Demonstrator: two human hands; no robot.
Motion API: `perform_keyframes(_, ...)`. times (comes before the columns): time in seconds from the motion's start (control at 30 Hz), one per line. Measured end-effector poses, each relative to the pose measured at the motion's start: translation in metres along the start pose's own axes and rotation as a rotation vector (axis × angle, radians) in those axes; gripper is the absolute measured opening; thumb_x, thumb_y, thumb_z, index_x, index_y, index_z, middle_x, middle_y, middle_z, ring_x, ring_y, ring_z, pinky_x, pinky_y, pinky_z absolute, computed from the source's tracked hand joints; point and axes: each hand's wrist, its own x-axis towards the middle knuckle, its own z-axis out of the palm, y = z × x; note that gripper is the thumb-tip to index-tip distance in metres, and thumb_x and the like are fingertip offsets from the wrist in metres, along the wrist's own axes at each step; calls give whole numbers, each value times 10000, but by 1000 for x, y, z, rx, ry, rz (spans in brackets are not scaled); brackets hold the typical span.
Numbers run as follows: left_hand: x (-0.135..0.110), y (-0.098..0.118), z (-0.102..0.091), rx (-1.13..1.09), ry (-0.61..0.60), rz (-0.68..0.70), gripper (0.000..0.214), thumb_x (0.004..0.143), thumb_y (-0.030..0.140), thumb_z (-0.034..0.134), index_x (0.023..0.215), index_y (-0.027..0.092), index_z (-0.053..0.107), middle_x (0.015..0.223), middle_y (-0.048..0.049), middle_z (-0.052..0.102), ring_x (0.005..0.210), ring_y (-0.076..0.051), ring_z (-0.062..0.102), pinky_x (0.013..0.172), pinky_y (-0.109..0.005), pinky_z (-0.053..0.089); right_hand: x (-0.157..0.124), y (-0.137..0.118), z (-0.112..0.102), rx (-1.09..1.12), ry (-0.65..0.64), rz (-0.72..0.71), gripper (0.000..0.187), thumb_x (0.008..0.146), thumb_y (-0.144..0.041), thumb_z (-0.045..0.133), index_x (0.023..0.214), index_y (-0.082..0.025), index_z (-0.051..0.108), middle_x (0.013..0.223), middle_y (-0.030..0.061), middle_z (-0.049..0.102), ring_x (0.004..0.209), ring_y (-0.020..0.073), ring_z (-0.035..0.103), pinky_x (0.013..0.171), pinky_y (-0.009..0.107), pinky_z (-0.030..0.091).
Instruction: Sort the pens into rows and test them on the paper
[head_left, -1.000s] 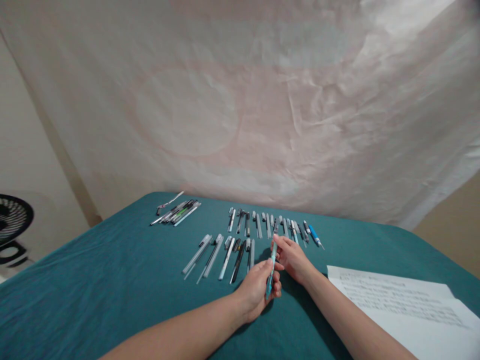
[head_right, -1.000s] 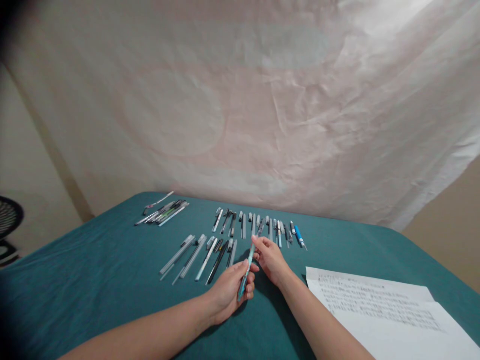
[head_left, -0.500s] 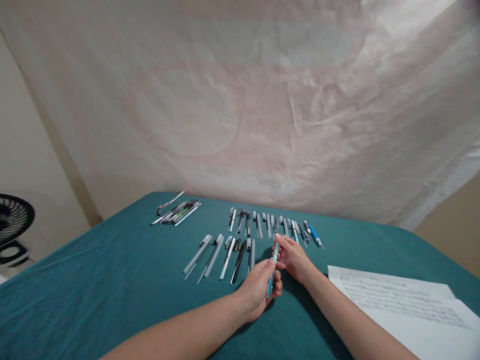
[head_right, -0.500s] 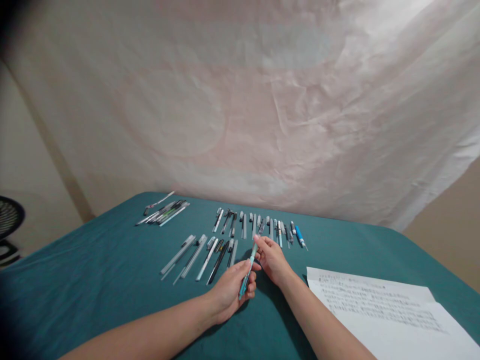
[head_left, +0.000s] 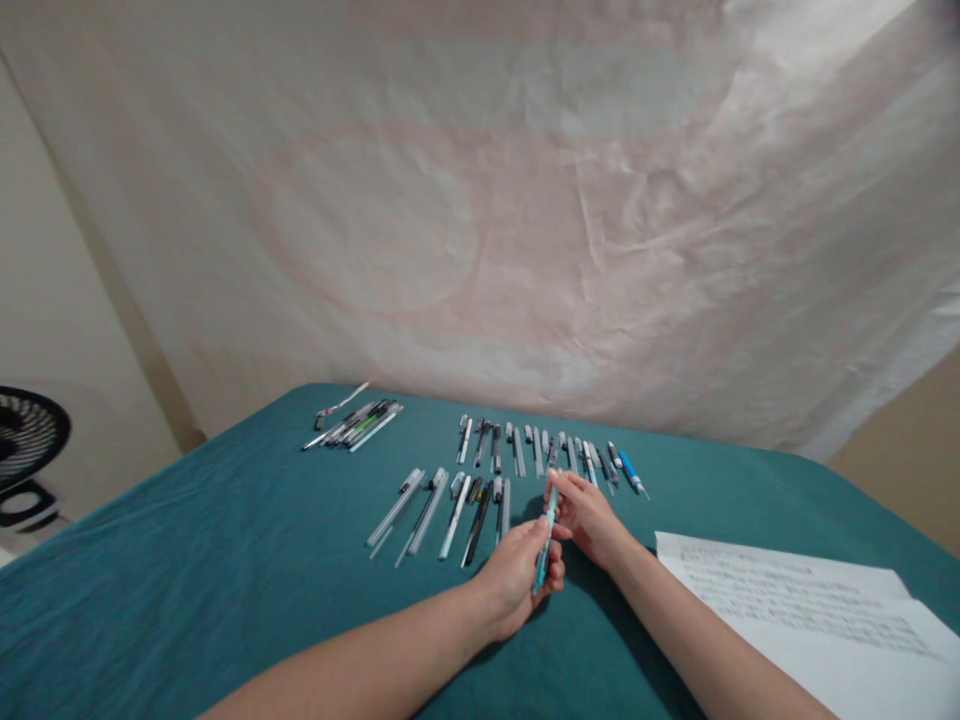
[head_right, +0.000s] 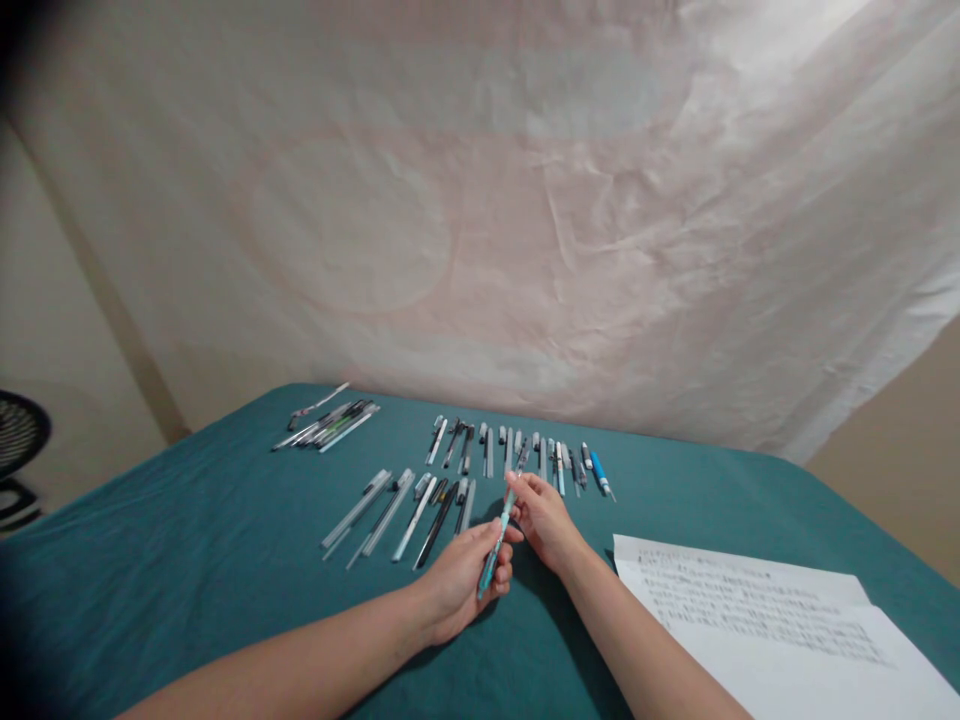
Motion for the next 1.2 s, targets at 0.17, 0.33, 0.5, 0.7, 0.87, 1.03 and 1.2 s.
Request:
perform_keyframes(0.17,1,2,0,-12,16,-33,246,841,365,440,851,133,521,605,33,447,474,-52,435,467,-182,316,3,2,-7,71,25,25,132,672,-266,691,719,-160,628,669,3,627,520,82,542,457,172,429)
perform_keyframes(0.33,0,3,0,-9,9,-59,271,846,390,425,837,137,521,596,34,446,467,-53,428,473,-187,312,4,0,-10,70,-4,43,156,701,-243,643,839,-171,649,790,32,659,613,118,590,525,205,464)
perform_keyframes(0.5,-1,1,0,2,-11,-54,279,838,403,434,828,138,522,602,36,443,476,-53,427,483,-189,312,2,1,-1,-4,52,37,244,717,-407,615,797,-177,618,718,19,631,567,118,567,500,219,448)
perform_keyframes(0.7,-3,1,0,17,-28,-38,277,837,401,435,826,138,522,602,38,439,476,-52,426,484,-191,311,0,2,0,-47,44,-27,247,648,-334,706,608,-165,530,498,-48,495,435,69,455,409,175,359)
perform_keyframes(0.87,-4,2,2,24,-12,-60,274,835,402,438,810,141,518,597,38,441,477,-52,426,493,-192,316,5,0,-9,82,82,16,167,666,-271,687,782,-167,628,686,2,616,569,94,563,499,181,439)
perform_keyframes(1.03,-5,3,2,43,-2,-66,266,838,385,434,826,136,527,595,37,444,474,-52,428,493,-193,317,9,-4,-13,113,110,-3,196,670,-288,676,839,-190,657,711,-5,636,585,98,561,519,195,447)
perform_keyframes(1.2,-8,4,3,106,-63,-23,277,822,347,466,985,135,536,607,33,467,474,-58,459,482,-194,327,6,-22,-10,9,131,-43,242,655,-324,679,861,-196,674,683,-2,634,553,102,531,472,194,404)
